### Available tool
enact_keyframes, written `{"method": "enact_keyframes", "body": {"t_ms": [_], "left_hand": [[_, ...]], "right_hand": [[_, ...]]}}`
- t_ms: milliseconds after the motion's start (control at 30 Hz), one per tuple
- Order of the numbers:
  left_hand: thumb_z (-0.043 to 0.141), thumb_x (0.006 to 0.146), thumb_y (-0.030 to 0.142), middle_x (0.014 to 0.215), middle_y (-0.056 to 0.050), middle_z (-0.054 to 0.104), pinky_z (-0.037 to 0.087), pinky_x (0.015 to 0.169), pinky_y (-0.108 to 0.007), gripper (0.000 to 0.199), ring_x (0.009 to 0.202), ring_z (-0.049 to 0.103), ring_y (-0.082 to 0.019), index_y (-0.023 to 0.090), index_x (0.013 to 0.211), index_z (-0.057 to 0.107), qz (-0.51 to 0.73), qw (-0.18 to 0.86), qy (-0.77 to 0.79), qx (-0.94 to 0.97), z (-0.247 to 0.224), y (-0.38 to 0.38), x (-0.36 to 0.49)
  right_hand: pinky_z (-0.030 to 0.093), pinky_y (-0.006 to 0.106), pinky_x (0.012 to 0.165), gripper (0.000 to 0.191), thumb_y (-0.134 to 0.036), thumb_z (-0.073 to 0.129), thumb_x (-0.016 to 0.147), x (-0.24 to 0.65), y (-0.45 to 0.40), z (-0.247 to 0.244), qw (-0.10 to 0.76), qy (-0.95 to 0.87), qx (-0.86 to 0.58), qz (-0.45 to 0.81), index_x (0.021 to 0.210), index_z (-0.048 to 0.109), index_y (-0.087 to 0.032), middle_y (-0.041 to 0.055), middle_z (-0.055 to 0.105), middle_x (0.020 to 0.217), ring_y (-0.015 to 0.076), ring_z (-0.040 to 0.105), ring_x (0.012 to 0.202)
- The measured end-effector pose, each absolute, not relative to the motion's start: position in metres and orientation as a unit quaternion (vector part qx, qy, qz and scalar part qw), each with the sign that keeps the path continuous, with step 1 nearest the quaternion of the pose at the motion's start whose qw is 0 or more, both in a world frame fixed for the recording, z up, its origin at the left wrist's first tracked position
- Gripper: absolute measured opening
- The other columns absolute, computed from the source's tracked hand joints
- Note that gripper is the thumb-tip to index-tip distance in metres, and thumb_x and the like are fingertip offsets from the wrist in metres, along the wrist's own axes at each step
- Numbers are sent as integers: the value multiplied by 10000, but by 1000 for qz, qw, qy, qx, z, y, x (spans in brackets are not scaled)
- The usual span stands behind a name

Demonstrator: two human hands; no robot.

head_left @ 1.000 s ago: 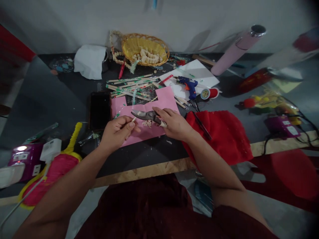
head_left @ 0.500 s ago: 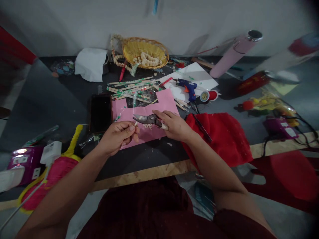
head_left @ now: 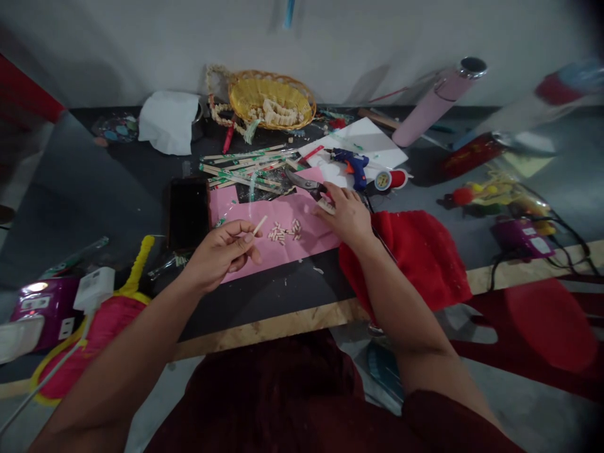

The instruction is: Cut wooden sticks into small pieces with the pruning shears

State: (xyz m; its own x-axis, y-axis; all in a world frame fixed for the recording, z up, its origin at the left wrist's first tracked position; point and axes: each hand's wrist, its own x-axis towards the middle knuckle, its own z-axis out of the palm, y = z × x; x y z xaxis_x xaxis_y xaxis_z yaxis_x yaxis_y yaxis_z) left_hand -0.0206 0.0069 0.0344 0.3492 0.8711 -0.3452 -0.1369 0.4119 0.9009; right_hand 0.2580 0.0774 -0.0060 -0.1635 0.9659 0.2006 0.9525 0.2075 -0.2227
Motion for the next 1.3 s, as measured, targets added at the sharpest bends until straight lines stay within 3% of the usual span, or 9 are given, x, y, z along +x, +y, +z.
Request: {"method": "enact_keyframes", "body": {"t_ms": [200, 300, 400, 467, 533, 633, 800, 1033, 1300], "left_hand": [[608, 843, 350, 686, -13, 636, 313, 453, -174, 208, 480, 436, -48, 144, 841, 628, 324, 616, 497, 518, 32, 5, -19], [581, 850, 344, 641, 4, 600, 309, 469, -189, 222, 499, 422, -61, 138, 831, 661, 292, 538, 527, 589, 38, 1, -15], [562, 860, 339, 730, -12, 662, 343, 520, -199, 224, 560, 479, -75, 143, 832, 666, 269, 472, 535, 647, 40, -4, -13], [554, 868, 357, 708, -1, 665, 363, 559, -203, 243, 599, 520, -88, 151, 804, 665, 260, 428, 533, 682, 39, -5, -13], [537, 880, 380, 658, 18, 644, 349, 550, -207, 264, 577, 514, -89, 164, 807, 670, 238, 381, 536, 715, 35, -5, -15], [494, 906, 391, 609, 26, 621, 318, 533, -219, 301, 534, 494, -90, 175, 796, 673, 189, 308, 534, 764, 32, -5, -18], [457, 931, 373, 665, 4, 675, 323, 551, -231, 299, 573, 566, -116, 193, 830, 675, 134, 252, 520, 805, 32, -7, -17], [454, 936, 377, 843, -15, 742, 357, 595, -245, 267, 735, 664, -168, 237, 951, 681, 92, 227, 467, 850, 29, -7, -16], [431, 942, 326, 768, -12, 730, 337, 573, -253, 286, 678, 651, -163, 212, 845, 675, 89, 207, 443, 868, 32, -8, -18]], "right_hand": [[454, 462, 902, 621, -531, 570, 846, 255, 76, -9, 115, -769, -629, 4, 1352, 497, -179, 157, 590, 1259, 349, 508, 1122], [426, 484, 902, 453, -443, 541, 885, 249, 71, 1, 163, -764, -624, -14, 1259, 571, -190, 142, 587, 1254, 347, 488, 1132], [419, 390, 900, 295, -338, 411, 961, 237, 59, 13, 280, -797, -531, 62, 1012, 643, -164, 109, 652, 1021, 240, 549, 1016], [438, 289, 754, 304, -351, 392, 974, 225, 47, 19, 324, -808, -447, 205, 902, 617, -158, 57, 631, 841, 157, 567, 796], [414, 238, 672, 293, -378, 404, 978, 214, 35, 22, 291, -814, -364, 346, 921, 594, -163, 24, 608, 814, 115, 542, 716], [388, 222, 654, 281, -406, 438, 965, 203, 24, 25, 231, -818, -296, 435, 942, 576, -162, -1, 562, 781, 103, 511, 699], [372, 217, 629, 310, -380, 386, 984, 200, 21, 24, 189, -816, -268, 476, 858, 560, -157, -17, 510, 700, 97, 486, 657], [397, 206, 607, 351, -389, 381, 982, 200, 20, 21, 131, -795, -251, 537, 810, 562, -143, 5, 578, 713, 91, 531, 644], [439, 194, 606, 344, -369, 376, 987, 198, 16, 16, 157, -773, -227, 571, 883, 592, -123, 14, 601, 722, 87, 571, 656]]}}
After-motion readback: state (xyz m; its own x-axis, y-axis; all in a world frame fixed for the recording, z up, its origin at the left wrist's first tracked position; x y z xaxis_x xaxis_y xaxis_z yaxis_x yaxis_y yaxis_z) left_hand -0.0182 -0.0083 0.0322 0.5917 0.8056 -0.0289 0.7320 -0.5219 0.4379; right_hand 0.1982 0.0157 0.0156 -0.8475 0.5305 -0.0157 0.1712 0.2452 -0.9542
